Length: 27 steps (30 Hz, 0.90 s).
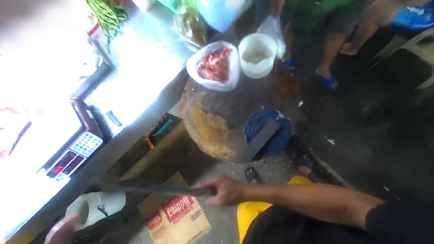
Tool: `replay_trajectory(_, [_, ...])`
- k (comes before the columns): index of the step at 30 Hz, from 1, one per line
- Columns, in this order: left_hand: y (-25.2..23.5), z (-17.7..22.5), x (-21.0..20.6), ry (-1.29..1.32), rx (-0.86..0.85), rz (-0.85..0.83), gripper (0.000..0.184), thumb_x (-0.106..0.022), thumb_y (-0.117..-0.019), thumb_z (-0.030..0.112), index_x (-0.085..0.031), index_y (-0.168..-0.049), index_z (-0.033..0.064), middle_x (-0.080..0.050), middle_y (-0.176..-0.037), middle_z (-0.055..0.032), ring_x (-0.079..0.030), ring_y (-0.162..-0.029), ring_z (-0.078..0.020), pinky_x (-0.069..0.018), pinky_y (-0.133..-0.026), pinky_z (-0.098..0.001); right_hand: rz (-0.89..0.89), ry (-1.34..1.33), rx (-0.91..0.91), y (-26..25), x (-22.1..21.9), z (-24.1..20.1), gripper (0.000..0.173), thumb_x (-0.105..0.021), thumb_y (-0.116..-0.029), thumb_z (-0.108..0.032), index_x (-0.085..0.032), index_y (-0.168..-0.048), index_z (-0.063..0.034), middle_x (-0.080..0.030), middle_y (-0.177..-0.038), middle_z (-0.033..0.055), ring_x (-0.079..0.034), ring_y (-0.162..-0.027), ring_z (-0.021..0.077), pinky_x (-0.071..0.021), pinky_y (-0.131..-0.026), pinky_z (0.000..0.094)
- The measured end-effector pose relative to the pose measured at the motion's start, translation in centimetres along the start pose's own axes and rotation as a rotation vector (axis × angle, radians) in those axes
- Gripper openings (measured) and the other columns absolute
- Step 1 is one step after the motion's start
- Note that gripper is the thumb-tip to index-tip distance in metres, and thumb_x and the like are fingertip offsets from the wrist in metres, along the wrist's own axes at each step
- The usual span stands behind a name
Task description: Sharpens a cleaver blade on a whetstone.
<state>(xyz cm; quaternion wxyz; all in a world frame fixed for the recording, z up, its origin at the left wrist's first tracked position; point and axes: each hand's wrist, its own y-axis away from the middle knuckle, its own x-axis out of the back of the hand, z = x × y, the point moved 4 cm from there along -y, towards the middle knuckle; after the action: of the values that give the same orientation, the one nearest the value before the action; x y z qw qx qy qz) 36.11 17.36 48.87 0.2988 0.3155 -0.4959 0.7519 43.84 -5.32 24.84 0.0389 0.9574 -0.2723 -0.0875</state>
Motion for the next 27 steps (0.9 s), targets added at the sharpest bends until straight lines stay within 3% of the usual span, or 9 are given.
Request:
replay_trajectory(2, [-4.0, 1.9, -1.2, 0.125, -0.078, 0.101, 0.041, -0.073, -0.0912, 0.01, -0.062, -0.125, -0.0119, -0.067, -0.125, -0.0173, -0.064, -0.12, -0.0169, -0.0506, -0.106, -0.0338, 0.076, -0.191, -0.18, 2.1, 2.8, 0.3, 0.037, -0.067, -0.095, -0.018, -0.064, -0.129, -0.0041, -0.069, -0.087, 0.0053, -0.064, -0.067, 0.0104, -0.0563, -0.063, 0.0304])
replay_trajectory(4, [-7.1, 3.0, -5.6, 0.281, -0.237, 0.07, 0.04, -0.061, -0.102, 0.019, -0.06, -0.13, -0.0092, -0.066, -0.131, -0.018, -0.063, -0.123, -0.0183, -0.0494, -0.109, -0.0372, 0.174, -0.362, -0.305, 4.9, 5.7, 2.1, 0.035, -0.067, -0.0972, -0.024, -0.06, -0.125, -0.0042, -0.063, -0.072, 0.0033, -0.061, -0.053, 0.0127, -0.0563, -0.052, 0.0309])
replay_trajectory(6, [-8.6, 6.6, -11.6, 0.441, -0.23, -0.066, 0.044, -0.054, -0.1062, 0.024, -0.054, -0.136, -0.009, -0.069, -0.118, -0.0128, -0.066, -0.105, -0.0058, -0.0538, -0.095, -0.0268, 0.297, -0.498, -0.339, 8.6, 8.1, 3.5, 0.027, -0.064, -0.0975, -0.024, -0.059, -0.115, -0.005, -0.06, -0.066, 0.0023, -0.059, -0.05, 0.0142, -0.0566, -0.05, 0.0327])
replay_trajectory(8, [-9.2, 10.0, -18.3, 0.573, -0.122, -0.261, 0.042, -0.058, -0.105, 0.026, -0.056, -0.137, -0.0014, -0.072, -0.111, -0.0094, -0.068, -0.094, -0.0056, -0.0565, -0.087, -0.026, 0.424, -0.584, -0.341, 12.6, 10.3, 4.2, 0.025, -0.062, -0.098, -0.023, -0.058, -0.116, -0.0057, -0.062, -0.069, 0.0032, -0.06, -0.051, 0.0142, -0.0567, -0.051, 0.032])
replay_trajectory(12, [-10.4, 17.1, -31.7, 0.663, -0.046, -0.589, 0.035, -0.066, -0.1002, 0.03, -0.068, -0.127, 0.0075, -0.074, -0.115, -0.0046, -0.072, -0.101, -0.0068, -0.0586, -0.093, -0.0291, 0.647, -0.751, -0.341, 19.3, 13.4, 5.0, 0.016, -0.059, -0.0988, -0.018, -0.058, -0.11, -0.0078, -0.059, -0.067, 0.0037, -0.057, -0.049, 0.0136, -0.0549, -0.048, 0.0297])
replay_trajectory(16, [-11.2, 25.5, -41.7, 0.564, -0.141, -0.796, 0.038, -0.062, -0.1019, 0.033, -0.067, -0.129, 0.0063, -0.073, -0.118, -0.0099, -0.072, -0.1, -0.0158, -0.0583, -0.093, -0.0395, 0.774, -0.882, -0.354, 24.0, 16.2, 6.7, 0.013, -0.057, -0.0998, -0.016, -0.058, -0.108, -0.0064, -0.059, -0.066, 0.0049, -0.058, -0.048, 0.0148, -0.0561, -0.048, 0.0314])
replay_trajectory(19, [-12.0, 31.4, -48.1, 0.376, -0.276, -0.923, 0.04, -0.057, -0.1036, 0.031, -0.065, -0.135, 0.0075, -0.069, -0.129, -0.0128, -0.067, -0.119, -0.0251, -0.0505, -0.106, -0.0483, 0.815, -0.94, -0.371, 26.3, 18.6, 7.9, 0.012, -0.056, -0.0992, -0.014, -0.057, -0.108, -0.0057, -0.059, -0.065, 0.0058, -0.058, -0.047, 0.0152, -0.0558, -0.047, 0.031])
replay_trajectory(21, [-12.3, 34.1, -52.3, 0.236, -0.339, -1.003, 0.038, -0.054, -0.1037, 0.029, -0.066, -0.133, 0.0082, -0.068, -0.13, -0.0153, -0.064, -0.124, -0.0318, -0.0468, -0.108, -0.0558, 0.837, -0.962, -0.38, 27.4, 20.2, 8.7, 0.013, -0.056, -0.0997, -0.013, -0.056, -0.11, -0.0052, -0.06, -0.065, 0.0063, -0.059, -0.047, 0.0157, -0.0562, -0.047, 0.0312])
replay_trajectory(27, [-12.2, 33.8, -62.6, -0.196, -0.354, -1.207, 0.042, -0.055, -0.1005, 0.037, -0.072, -0.103, -0.0016, -0.068, -0.113, -0.0288, -0.064, -0.113, -0.048, -0.0474, -0.092, -0.0712, 0.909, -0.989, -0.418, 29.7, 23.8, 9.4, 0.014, -0.056, -0.1006, -0.013, -0.056, -0.111, -0.0031, -0.06, -0.067, 0.0074, -0.059, -0.048, 0.016, -0.0562, -0.047, 0.0313])
